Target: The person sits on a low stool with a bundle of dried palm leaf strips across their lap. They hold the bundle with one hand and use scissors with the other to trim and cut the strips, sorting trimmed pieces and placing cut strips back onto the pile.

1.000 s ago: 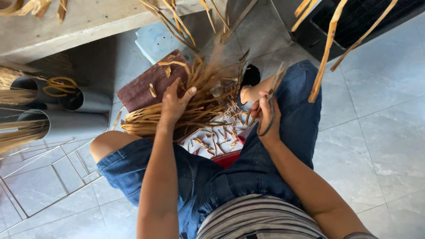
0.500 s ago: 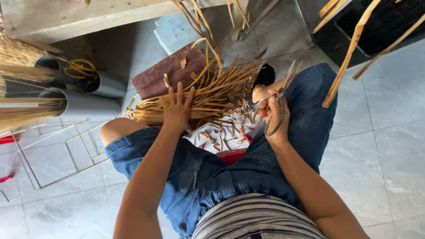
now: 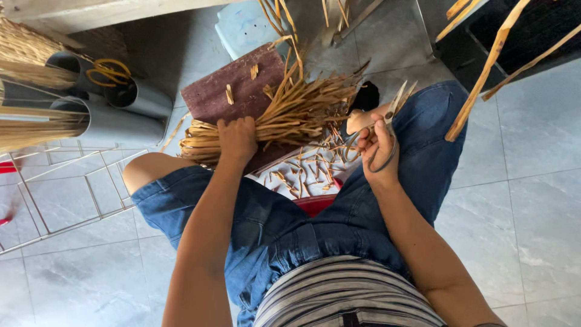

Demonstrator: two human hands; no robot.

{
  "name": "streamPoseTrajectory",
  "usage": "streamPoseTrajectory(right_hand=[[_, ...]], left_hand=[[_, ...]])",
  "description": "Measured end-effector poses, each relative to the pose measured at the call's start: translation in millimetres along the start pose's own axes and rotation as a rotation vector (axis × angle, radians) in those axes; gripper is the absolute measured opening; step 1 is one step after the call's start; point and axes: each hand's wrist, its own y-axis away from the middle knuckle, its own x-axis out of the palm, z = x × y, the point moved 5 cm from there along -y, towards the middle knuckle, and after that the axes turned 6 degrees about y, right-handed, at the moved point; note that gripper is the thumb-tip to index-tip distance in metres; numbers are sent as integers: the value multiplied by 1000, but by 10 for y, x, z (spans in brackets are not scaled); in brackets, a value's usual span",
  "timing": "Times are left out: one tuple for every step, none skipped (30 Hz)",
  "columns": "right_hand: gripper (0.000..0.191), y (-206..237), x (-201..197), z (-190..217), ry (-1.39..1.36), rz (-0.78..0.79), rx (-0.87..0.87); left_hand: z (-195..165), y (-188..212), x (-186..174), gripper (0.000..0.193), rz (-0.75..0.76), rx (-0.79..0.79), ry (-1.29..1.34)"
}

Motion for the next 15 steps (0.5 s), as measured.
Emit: streamPoseTrajectory(right_hand=[[37, -6, -12, -3, 3, -17, 9], [37, -20, -22, 10, 4, -34, 12], [37, -23, -45, 25, 4, -57, 17], [37, -9, -62, 28, 4, -64, 18], [37, -9, -71, 31, 6, -62, 24], [37, -35, -71, 39, 5, -57, 20], [37, -57, -67, 43, -4, -44, 13], [36, -65, -71, 41, -12, -35, 10], [36, -67, -75, 24, -15, -27, 18], [35, -69, -81, 6, -13, -22, 28], [35, -72, -86, -9, -11, -18, 35], [34, -81, -95, -28, -11, -12, 39], [33, -85, -97, -50, -15, -1, 48], [32, -91, -98, -68, -20, 11, 57], [31, -96, -100, -85, -26, 20, 66]], left_hand=[[34, -9, -76, 21, -44, 16, 1], [99, -40, -161, 28, -90, -6, 80], [182, -63, -245, 38, -131, -24, 161], [277, -40, -319, 49, -166, -49, 238], [446, 19, -394, 45, -206, -146, 345], [640, 55, -470, 42, -256, -237, 451], [819, 59, -536, 43, -263, -283, 433], [1002, 89, -593, 45, -264, -330, 417], [1178, 130, -647, 41, -253, -342, 362], [1368, 194, -713, 38, -240, -356, 310], [1514, 261, -849, 41, -287, -287, 273], [1655, 314, -997, 47, -336, -216, 235], [1804, 395, -1192, 46, -395, -116, 103], [1998, 443, -1366, 52, -354, -155, -95], [2149, 509, -1615, 45, -433, -130, 43]])
